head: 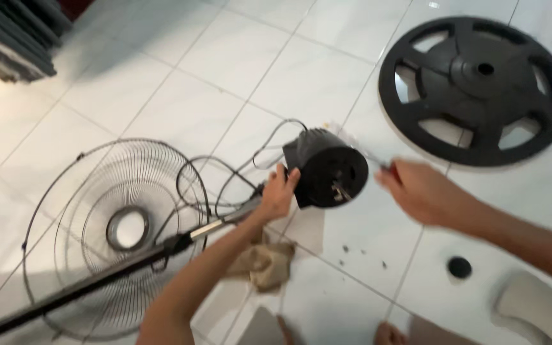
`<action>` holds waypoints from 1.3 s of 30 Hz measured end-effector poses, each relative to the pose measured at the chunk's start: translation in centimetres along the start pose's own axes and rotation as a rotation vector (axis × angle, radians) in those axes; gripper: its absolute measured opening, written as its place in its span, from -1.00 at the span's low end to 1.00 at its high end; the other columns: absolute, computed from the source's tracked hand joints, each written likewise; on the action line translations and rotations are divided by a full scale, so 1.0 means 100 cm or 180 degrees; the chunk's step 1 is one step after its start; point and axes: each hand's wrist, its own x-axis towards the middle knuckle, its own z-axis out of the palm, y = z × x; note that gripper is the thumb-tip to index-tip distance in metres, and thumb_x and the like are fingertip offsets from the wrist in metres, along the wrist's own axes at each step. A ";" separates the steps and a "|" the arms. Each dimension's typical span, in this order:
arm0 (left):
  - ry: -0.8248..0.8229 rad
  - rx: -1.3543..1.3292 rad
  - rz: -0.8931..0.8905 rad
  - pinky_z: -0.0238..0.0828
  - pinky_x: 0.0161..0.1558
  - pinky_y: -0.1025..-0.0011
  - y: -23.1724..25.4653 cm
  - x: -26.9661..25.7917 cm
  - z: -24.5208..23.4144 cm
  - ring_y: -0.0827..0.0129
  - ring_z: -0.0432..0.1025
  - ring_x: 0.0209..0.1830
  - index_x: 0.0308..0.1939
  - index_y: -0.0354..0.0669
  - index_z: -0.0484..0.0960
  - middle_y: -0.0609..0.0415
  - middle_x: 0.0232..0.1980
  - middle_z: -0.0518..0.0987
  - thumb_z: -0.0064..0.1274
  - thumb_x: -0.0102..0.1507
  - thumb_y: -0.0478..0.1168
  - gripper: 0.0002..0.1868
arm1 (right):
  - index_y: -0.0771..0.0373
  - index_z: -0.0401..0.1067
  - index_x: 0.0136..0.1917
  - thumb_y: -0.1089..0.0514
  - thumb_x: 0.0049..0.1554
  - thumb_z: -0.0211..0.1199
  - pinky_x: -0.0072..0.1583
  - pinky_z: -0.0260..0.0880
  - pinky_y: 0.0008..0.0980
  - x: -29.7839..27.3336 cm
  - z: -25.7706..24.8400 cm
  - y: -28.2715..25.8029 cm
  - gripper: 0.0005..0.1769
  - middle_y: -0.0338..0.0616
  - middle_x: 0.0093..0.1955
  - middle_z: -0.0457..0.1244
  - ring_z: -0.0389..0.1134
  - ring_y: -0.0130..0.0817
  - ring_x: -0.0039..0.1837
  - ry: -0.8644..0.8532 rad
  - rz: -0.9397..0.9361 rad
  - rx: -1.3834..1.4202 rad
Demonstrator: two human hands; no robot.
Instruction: The person disassembles an electric fan by removing the fan blades and then using a screwdriver to remove screws from the motor housing. The person removes the motor housing from the fan stand and places the parts on the floor.
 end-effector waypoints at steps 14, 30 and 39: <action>-0.0474 -0.0458 -0.0494 0.20 0.12 0.02 0.028 -0.010 -0.031 -0.03 0.26 0.04 0.07 -0.24 0.28 -0.24 -0.13 0.47 -0.51 0.30 0.50 -0.17 | 0.29 0.28 -0.07 -0.16 0.32 0.05 -0.20 0.36 -0.17 -0.025 0.074 -0.089 -0.56 -0.03 -0.46 0.23 0.30 -0.22 -0.42 -0.0750 0.1132 0.0980; -0.0426 -0.0376 -0.0425 0.24 0.14 0.05 0.032 -0.014 -0.025 -0.06 0.28 0.01 0.07 -0.26 0.26 -0.27 -0.12 0.46 -0.53 0.32 0.49 -0.17 | 0.32 0.28 -0.11 -0.14 0.28 0.10 -0.26 0.33 -0.17 -0.030 0.079 -0.079 -0.56 -0.03 -0.47 0.20 0.26 -0.23 -0.45 -0.0566 0.1008 0.1309; -0.0340 -0.0358 -0.0280 0.22 0.11 -0.01 0.025 -0.013 -0.015 -0.03 0.26 -0.01 0.04 -0.24 0.27 -0.22 -0.06 0.47 -0.55 0.31 0.51 -0.17 | 0.31 0.31 -0.04 -0.11 0.27 0.01 -0.15 0.31 -0.02 -0.037 0.075 -0.081 -0.60 0.14 -0.38 0.33 0.36 0.03 -0.33 -0.0451 0.0789 0.0357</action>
